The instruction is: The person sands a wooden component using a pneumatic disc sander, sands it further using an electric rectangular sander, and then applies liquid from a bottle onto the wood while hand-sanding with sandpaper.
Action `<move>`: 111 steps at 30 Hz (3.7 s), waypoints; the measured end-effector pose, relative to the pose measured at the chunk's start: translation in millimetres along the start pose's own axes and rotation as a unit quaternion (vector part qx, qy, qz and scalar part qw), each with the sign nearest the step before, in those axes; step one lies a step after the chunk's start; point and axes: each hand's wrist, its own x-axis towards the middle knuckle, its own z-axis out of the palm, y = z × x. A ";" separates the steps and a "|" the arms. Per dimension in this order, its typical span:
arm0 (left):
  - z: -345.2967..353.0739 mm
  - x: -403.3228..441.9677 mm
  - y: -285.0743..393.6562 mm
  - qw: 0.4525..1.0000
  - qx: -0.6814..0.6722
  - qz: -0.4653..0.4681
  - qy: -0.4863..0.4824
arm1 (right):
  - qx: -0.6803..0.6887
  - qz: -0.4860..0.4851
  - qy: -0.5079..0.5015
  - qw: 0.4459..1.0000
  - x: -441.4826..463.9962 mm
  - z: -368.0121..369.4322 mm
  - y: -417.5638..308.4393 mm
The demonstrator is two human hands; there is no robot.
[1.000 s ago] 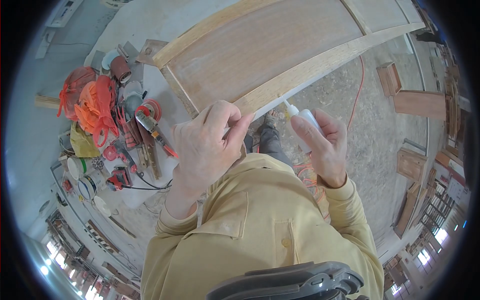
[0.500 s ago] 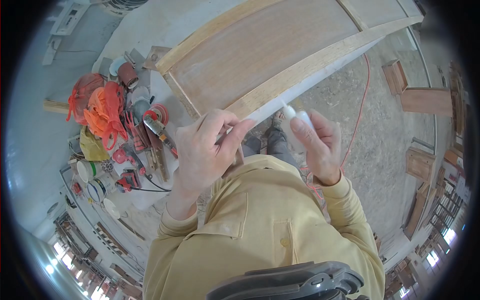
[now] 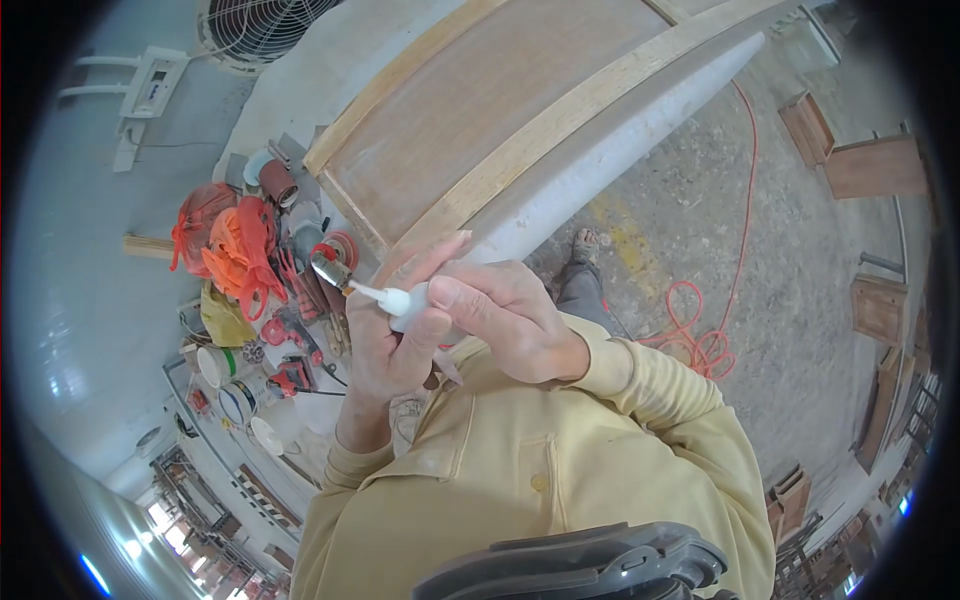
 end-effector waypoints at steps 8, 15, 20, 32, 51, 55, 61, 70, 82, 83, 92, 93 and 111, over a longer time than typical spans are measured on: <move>7.4 -11.5 7.8 0.981 0.142 0.020 0.128 | -0.283 -0.080 -0.037 0.955 -14.7 -1.1 3.3; 36.2 -10.0 25.8 0.976 0.154 0.028 0.153 | -0.327 -0.076 -0.069 0.939 -29.2 -18.5 -4.1; 44.5 -2.7 58.0 0.956 0.161 0.002 0.244 | -0.285 0.024 0.014 0.958 -32.3 -32.9 -46.3; 104.8 82.2 85.2 0.993 0.005 -0.096 0.076 | -0.260 -0.004 0.089 0.961 -37.8 -103.0 -152.3; 31.6 155.2 7.2 0.966 0.067 -0.149 0.199 | -0.745 -0.341 -0.038 0.573 44.6 -196.0 -95.7; -11.4 129.6 0.0 0.961 0.051 -0.134 0.236 | -0.698 -0.323 -0.153 0.621 38.8 -116.1 -51.6; -69.2 44.3 6.9 0.924 0.121 -0.189 0.309 | -0.805 -0.302 -0.059 0.507 44.9 -158.0 -64.4; -60.3 26.7 -14.3 0.919 0.057 -0.110 0.375 | -0.802 -0.323 -0.033 0.502 42.9 -147.0 -57.6; 28.4 5.3 -40.1 0.907 0.160 -0.061 0.385 | -0.736 -0.279 0.103 0.608 22.9 -121.5 -166.8; 34.6 8.1 -38.7 0.895 0.185 -0.051 0.402 | -0.790 -0.286 -0.047 0.541 29.2 -120.2 -170.2; 72.5 20.9 -45.8 0.817 0.220 -0.077 0.527 | -0.719 -0.258 -0.386 0.517 86.2 -146.7 -164.8; 75.2 21.6 -50.1 0.813 0.216 -0.076 0.535 | -0.737 -0.259 -0.380 0.495 95.4 -154.4 -163.9; 97.9 21.1 -96.2 0.696 0.423 -0.071 0.575 | -0.690 -0.343 -0.521 0.368 122.4 -121.6 -131.8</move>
